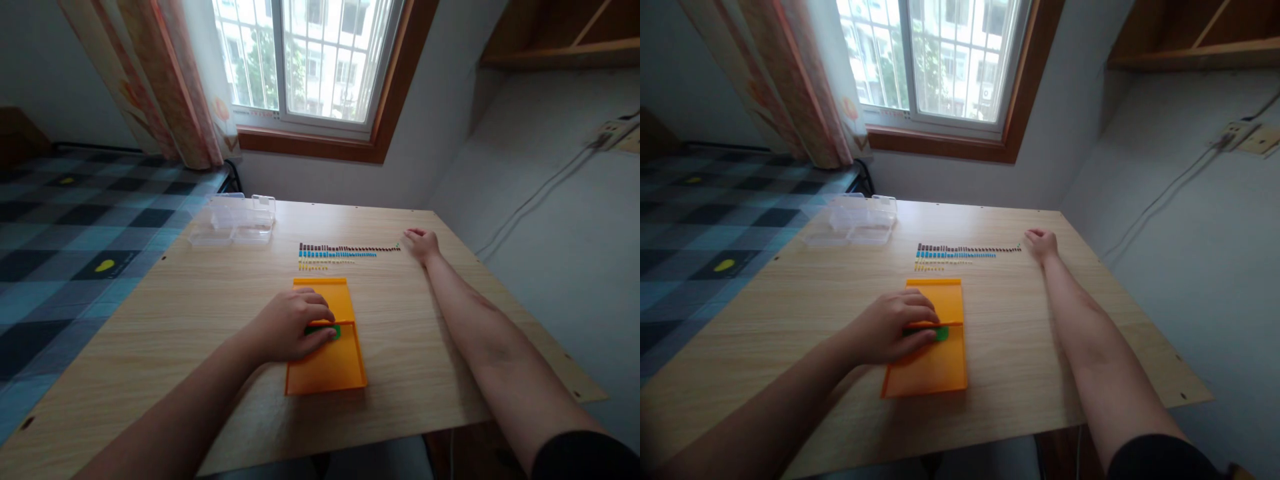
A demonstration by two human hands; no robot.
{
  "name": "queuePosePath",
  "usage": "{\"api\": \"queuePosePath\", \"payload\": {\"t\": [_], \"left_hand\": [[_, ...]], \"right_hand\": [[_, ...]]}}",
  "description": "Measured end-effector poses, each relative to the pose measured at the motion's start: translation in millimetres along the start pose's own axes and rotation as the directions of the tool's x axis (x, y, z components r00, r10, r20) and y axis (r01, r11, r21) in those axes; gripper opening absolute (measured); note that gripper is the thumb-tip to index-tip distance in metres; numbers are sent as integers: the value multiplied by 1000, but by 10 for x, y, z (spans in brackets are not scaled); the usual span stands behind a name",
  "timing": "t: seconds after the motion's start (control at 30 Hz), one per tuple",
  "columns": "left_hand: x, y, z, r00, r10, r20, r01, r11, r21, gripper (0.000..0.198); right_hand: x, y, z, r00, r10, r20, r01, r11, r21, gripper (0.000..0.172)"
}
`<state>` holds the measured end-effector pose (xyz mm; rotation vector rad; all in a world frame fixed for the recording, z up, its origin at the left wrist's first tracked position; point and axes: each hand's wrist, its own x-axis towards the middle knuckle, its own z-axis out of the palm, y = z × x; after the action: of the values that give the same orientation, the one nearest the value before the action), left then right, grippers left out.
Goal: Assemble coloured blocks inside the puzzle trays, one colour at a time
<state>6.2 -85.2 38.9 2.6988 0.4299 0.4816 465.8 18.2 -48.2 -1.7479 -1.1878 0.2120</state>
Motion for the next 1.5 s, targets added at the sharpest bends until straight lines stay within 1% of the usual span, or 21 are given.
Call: {"api": "queuePosePath", "payload": {"t": [0.1, 0.2, 0.27, 0.33, 0.4, 0.43, 0.47, 0.5, 0.53, 0.57, 0.6, 0.63, 0.67, 0.7, 0.73, 0.8, 0.93, 1.07, 1.17, 1.37, 1.5], "left_hand": [[-3, -62, 41, 996, -84, -38, 87, 993, 84, 21], [-4, -98, 61, 989, -138, -52, 144, 979, 141, 19], [-3, -96, 61, 986, -158, -48, 164, 973, 161, 19], [-1, -79, 58, 985, -166, -44, 171, 971, 166, 18], [1, -57, 57, 986, -159, -38, 163, 973, 163, 16], [3, -48, 58, 988, -152, -34, 155, 975, 161, 16], [4, -39, 59, 989, -143, -27, 146, 976, 160, 16], [5, -33, 61, 991, -136, -17, 137, 977, 161, 15], [6, -28, 63, 991, -134, -6, 133, 978, 162, 14], [6, -25, 64, 991, -135, 5, 133, 978, 164, 13], [7, -23, 65, 990, -139, 16, 135, 977, 165, 12], [7, -22, 64, 989, -143, 26, 137, 977, 164, 11], [7, -23, 62, 989, -145, 34, 138, 977, 162, 12], [7, -24, 60, 989, -146, 38, 138, 978, 159, 12], [7, -25, 58, 989, -145, 42, 137, 978, 155, 13], [6, -31, 57, 989, -141, 53, 132, 980, 151, 14], [4, -49, 68, 989, -126, 81, 112, 982, 154, 14], [5, -57, 78, 989, -121, 87, 108, 984, 144, 15], [9, -52, 80, 988, -122, 92, 107, 983, 149, 14], [9, -42, 74, 986, -133, 102, 116, 981, 156, 12], [11, -40, 66, 985, -134, 113, 116, 981, 154, 12]], "right_hand": [[-127, -69, -43, 988, 65, -142, -59, 997, 48, 26], [-333, -195, -72, 968, 90, -233, -75, 994, 75, 29], [-513, -371, -115, 956, 79, -284, -58, 995, 80, 32], [-744, -661, -195, 953, 30, -302, -4, 996, 85, 33], [-1040, -1055, -307, 968, -78, -237, 106, 988, 109, 27], [-1208, -1269, -366, 968, -213, -133, 232, 962, 144, 23], [-1383, -1476, -420, 932, -362, 16, 352, 915, 196, 19], [-1556, -1662, -462, 847, -503, 174, 452, 852, 264, 12], [-1720, -1813, -485, 708, -621, 337, 522, 781, 343, 4], [-1865, -1923, -487, 551, -688, 472, 551, 725, 413, 8], [-1988, -1987, -467, 398, -714, 576, 555, 687, 468, 13], [-2084, -2011, -428, 296, -707, 642, 555, 675, 487, 14], [-2154, -2001, -376, 234, -690, 685, 569, 668, 479, 15], [-2201, -1967, -318, 194, -667, 719, 591, 665, 458, 15], [-2229, -1922, -261, 177, -644, 744, 618, 661, 425, 15], [-2251, -1834, -171, 170, -604, 779, 671, 650, 357, 15], [-2268, -1784, -112, 197, -561, 804, 726, 634, 264, 17], [-2306, -1826, -110, 219, -528, 821, 724, 652, 226, 16], [-2314, -1843, -115, 223, -511, 830, 723, 658, 210, 18], [-2231, -1840, -222, 264, -530, 806, 690, 688, 226, 21], [-2193, -1835, -288, 225, -541, 811, 673, 688, 272, 23]]}}
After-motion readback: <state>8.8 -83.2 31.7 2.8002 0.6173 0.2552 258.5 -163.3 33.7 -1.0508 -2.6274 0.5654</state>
